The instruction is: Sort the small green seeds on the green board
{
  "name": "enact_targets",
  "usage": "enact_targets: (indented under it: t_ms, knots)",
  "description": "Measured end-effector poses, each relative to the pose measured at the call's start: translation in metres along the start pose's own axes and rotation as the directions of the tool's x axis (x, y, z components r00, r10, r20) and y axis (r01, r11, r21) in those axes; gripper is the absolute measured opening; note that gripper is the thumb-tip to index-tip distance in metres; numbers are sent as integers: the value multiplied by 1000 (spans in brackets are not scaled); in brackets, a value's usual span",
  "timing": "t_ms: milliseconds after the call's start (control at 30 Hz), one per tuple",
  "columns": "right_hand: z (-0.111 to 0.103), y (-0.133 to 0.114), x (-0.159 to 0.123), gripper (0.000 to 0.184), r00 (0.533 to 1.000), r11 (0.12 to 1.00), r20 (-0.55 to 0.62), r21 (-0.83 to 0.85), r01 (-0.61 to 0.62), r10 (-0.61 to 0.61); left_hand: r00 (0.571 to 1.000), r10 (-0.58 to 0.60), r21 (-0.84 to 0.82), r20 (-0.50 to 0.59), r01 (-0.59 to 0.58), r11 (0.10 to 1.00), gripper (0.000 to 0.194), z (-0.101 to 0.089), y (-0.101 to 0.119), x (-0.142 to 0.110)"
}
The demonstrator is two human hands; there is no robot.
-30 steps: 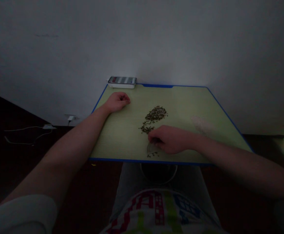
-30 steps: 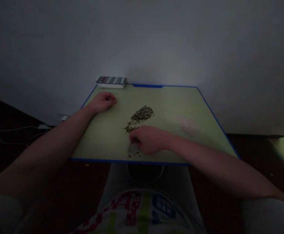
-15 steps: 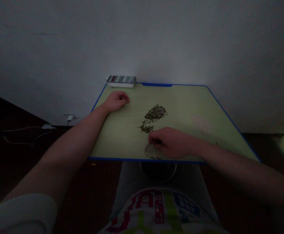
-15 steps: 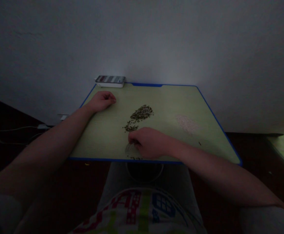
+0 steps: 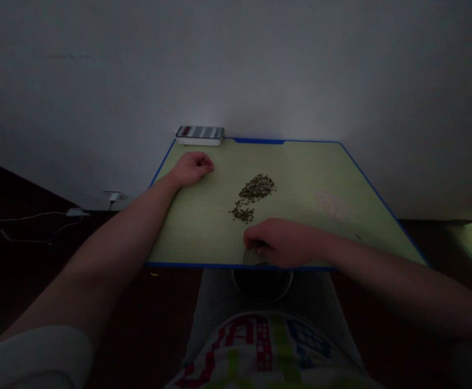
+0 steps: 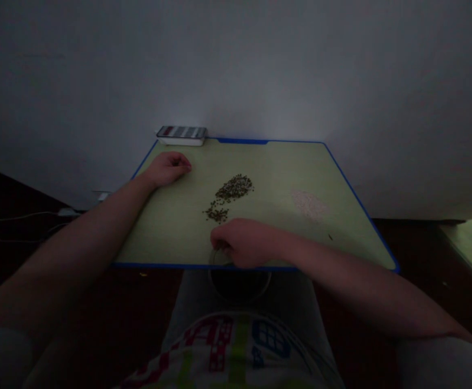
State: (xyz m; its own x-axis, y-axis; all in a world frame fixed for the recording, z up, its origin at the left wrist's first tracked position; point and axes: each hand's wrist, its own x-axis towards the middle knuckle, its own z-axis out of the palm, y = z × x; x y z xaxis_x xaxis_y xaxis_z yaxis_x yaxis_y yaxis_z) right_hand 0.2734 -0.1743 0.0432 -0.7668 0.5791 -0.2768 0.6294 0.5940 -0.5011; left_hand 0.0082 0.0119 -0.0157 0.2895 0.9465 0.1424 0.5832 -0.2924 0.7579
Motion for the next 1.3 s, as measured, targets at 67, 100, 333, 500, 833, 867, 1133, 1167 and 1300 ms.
enact_targets:
  t_ms: [67, 100, 333, 500, 833, 867, 1133, 1167, 1300]
  knots:
    - [1, 0, -6, 21, 1000, 1000, -11, 21, -22, 22, 1000, 3, -2, -6, -3, 1000, 16, 0, -1, 0]
    - [2, 0, -9, 20, 999, 999, -17, 33, -31, 31, 1000, 5, 2, -8, -5, 1000, 16, 0, -2, 1]
    - [10, -2, -29, 19, 992, 989, -47, 102, -109, 114, 1000, 2, 10, -8, -2, 1000, 16, -1, -3, 1]
    - [26, -4, -50, 19, 975, 980, -133, 111, -164, 178, 1000, 29, 7, -3, -29, 1000, 17, -1, -2, 0]
    - [60, 22, -64, 18, 616, 996, -784, 86, -7, 72, 1000, -3, 21, 1, 3, 1000, 20, -1, 3, -2]
    - [59, 20, -61, 19, 599, 1000, -801, 17, 8, 9, 1000, 1, 24, -1, -1, 1000, 21, -1, 3, -2]
    - [57, 28, -42, 27, 714, 985, -693, -169, -22, -103, 1000, -4, 4, 11, 4, 1000, 18, -3, 5, -3]
    - [57, 32, -42, 28, 731, 987, -678, -157, -33, -83, 1000, -8, 2, 13, 7, 1000, 18, -3, 5, -3]
    - [49, 48, -42, 34, 768, 983, -641, -142, -116, -1, 1000, 2, 13, 7, -2, 1000, 17, -2, 4, -3]
